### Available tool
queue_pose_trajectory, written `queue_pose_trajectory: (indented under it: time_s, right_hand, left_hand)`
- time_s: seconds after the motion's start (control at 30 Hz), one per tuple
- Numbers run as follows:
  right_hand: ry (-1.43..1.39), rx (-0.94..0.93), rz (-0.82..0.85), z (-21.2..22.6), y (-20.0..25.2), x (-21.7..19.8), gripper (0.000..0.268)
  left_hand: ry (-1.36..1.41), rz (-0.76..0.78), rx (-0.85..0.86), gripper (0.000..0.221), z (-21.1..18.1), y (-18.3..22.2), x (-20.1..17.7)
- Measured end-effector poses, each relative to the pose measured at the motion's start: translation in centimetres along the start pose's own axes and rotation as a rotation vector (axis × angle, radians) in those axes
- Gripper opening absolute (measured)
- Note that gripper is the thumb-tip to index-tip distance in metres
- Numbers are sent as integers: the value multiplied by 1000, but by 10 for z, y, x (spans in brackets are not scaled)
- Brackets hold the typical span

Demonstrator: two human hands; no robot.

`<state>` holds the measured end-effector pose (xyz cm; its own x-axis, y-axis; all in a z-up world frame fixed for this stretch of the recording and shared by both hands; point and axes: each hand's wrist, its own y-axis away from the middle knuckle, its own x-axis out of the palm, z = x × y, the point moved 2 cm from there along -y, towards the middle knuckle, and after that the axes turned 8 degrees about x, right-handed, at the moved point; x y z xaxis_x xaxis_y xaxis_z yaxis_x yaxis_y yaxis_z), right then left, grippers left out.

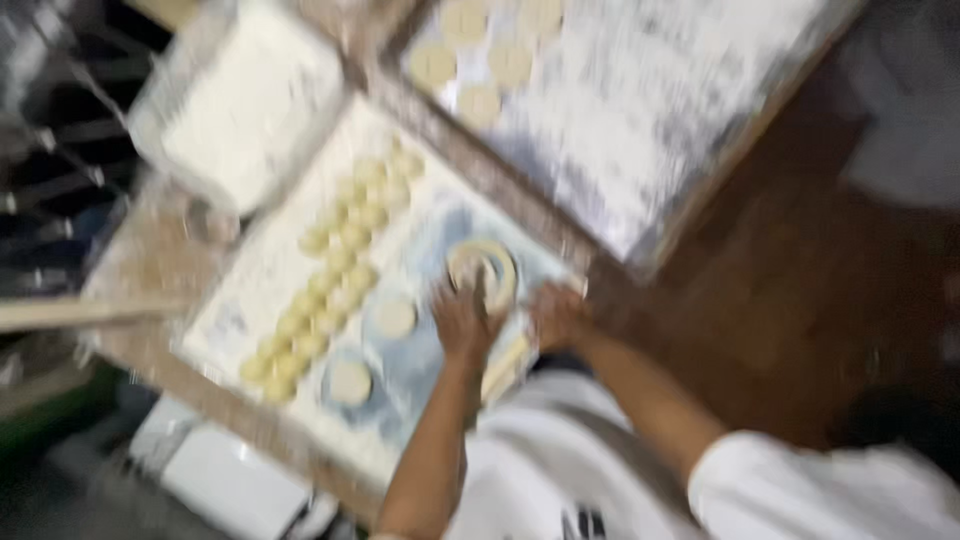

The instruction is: The person uses a circular cutter to cut donut shapes from flattened dough, places the shapes on a floured tray, rolls out dough with a rolling pin, and makes holes in the center of dough pieces using a small ring tool.

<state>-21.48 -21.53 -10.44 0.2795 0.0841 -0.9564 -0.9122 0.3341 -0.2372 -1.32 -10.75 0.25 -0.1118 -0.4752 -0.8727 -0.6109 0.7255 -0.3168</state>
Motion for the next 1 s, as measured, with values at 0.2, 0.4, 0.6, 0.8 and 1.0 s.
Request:
queue_pose_trajectory:
  time_s: [0.2,0.4,0.6,0.8,1.0]
  right_hand:
    - [-124,51,257,-5,34,37,56]
    - [69,56,-20,18,36,40,49]
    - [28,167,-4,1,-54,-11,43]
    - [-17,-5,41,-4,-51,-40,33]
    - [-103,-32,115,7,-48,-23,34]
  left_hand:
    - [96,-84,-303,104,-6,4,-14]
    - [-37,-64,-214,113,3,20,5]
    - [10,169,-11,100,4,15,5]
    - [76,208,98,94,-5,-4,2]
    - [122,221,13,109,-1,-26,0]
